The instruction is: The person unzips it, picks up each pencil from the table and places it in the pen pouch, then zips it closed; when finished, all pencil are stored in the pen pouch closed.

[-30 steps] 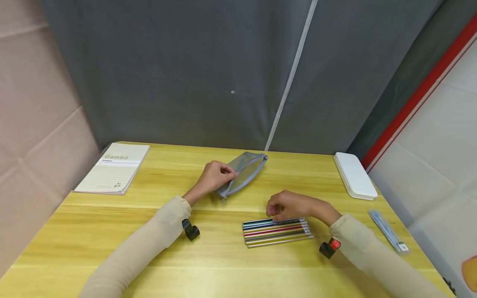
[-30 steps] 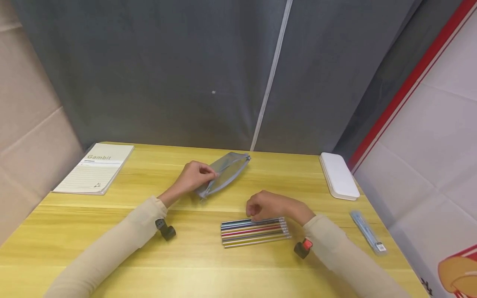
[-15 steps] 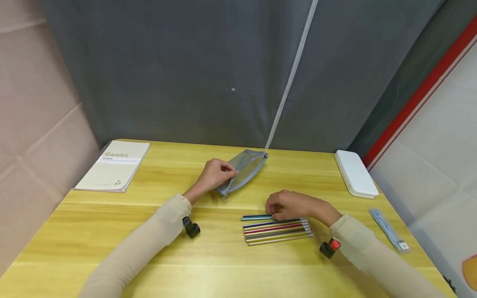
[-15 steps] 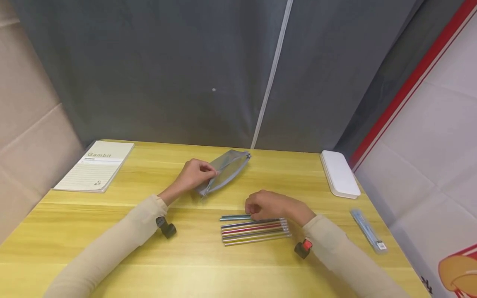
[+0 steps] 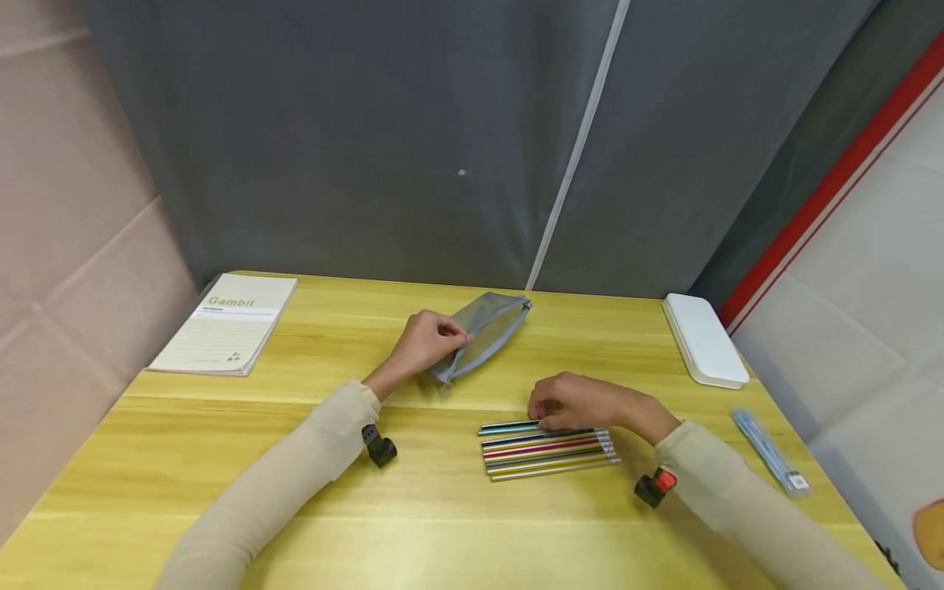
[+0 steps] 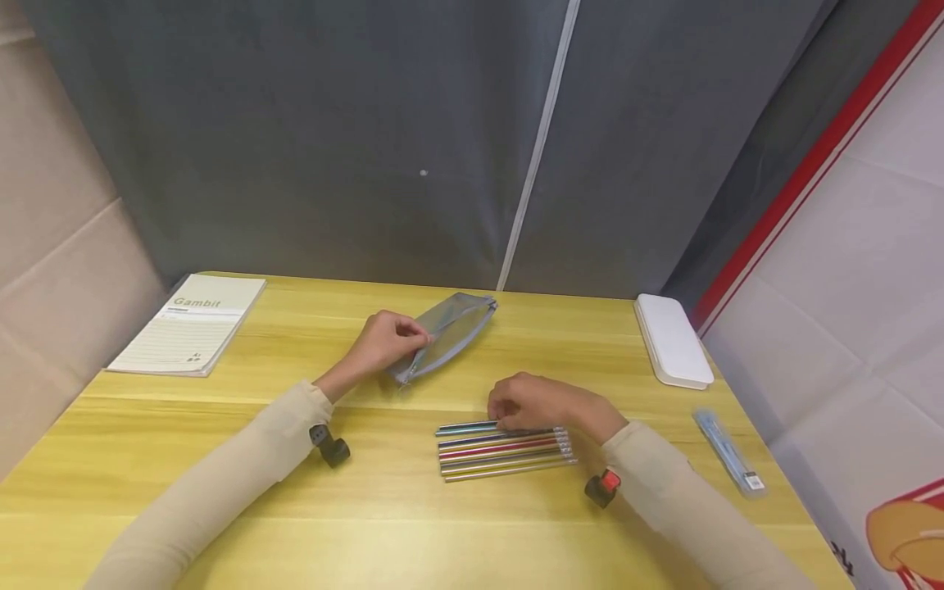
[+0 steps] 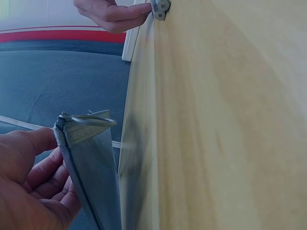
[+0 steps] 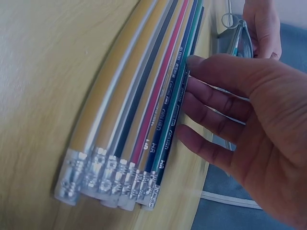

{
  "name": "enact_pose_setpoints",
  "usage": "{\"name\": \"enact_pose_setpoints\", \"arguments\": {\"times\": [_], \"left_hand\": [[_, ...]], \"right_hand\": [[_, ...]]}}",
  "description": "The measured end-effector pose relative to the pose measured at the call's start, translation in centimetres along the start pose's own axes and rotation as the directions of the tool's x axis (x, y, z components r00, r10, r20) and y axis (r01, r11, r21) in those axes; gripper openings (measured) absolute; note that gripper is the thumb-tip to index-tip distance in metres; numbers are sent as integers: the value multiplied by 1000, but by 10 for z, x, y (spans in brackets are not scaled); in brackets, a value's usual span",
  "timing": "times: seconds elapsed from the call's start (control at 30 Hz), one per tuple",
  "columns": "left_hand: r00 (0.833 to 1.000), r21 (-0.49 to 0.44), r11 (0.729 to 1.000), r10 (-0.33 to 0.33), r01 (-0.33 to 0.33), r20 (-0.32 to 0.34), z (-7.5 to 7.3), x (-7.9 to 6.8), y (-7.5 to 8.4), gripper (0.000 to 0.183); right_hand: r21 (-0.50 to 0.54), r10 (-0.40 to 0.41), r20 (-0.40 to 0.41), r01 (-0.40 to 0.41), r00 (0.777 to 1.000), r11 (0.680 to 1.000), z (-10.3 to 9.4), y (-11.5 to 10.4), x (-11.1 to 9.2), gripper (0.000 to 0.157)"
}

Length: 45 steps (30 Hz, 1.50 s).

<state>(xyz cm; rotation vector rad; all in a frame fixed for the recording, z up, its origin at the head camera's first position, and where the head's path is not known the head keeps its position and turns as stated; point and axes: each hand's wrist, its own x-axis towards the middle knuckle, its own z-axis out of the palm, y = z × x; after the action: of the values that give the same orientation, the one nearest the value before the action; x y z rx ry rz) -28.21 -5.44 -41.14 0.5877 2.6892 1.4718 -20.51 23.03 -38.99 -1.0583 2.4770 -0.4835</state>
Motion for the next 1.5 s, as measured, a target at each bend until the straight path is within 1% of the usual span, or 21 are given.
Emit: {"name": "enact_pose_setpoints", "arguments": {"times": [0.27, 0.43, 0.53, 0.63, 0.8, 1.07, 1.17, 1.33, 1.43, 1.5], "left_hand": [[1000, 3, 1000, 2, -2, 1, -1, 1, 3, 15], [1000, 1, 1000, 0, 0, -2, -1, -1, 2, 15], [1000, 0, 1000, -7, 7, -5, 0, -2, 1, 15], [1000, 1, 1000, -8, 8, -8, 0, -3, 1, 15], [1000, 5, 1000, -1, 1, -12, 0, -2, 0, 14], [1000, 10, 1000, -13, 13, -4, -1, -3, 0, 15], [1000, 6, 1000, -10, 10, -7, -1, -3, 0, 14], [1000, 7, 1000, -9, 9, -8, -1, -3, 3, 14], [1000, 6, 1000, -7, 7, -8, -1, -3, 3, 14], [1000, 1, 1000, 0, 0, -4, 0, -3, 3, 15]], "right_hand": [[-21, -18, -9, 18, 1000, 1000, -1, 2, 1, 9], [-107, -38, -17, 36, 999, 994, 2, 0, 3, 8], [-164, -35, -12, 32, 999, 986, 3, -2, 4, 9], [-199, -26, -8, 23, 1000, 980, 3, -5, 3, 10], [-226, -27, -14, 24, 1000, 974, 3, -6, 4, 9], [-241, -73, -20, 66, 997, 968, 1, -7, 5, 6], [-253, -85, -40, 72, 996, 965, 1, -7, 4, 6], [-257, -119, -100, 90, 988, 962, -2, -7, 3, 6], [-225, -118, -147, 83, 982, 971, -6, -7, 2, 6], [-180, -103, -181, 70, 978, 981, -10, -8, 1, 6]]}}
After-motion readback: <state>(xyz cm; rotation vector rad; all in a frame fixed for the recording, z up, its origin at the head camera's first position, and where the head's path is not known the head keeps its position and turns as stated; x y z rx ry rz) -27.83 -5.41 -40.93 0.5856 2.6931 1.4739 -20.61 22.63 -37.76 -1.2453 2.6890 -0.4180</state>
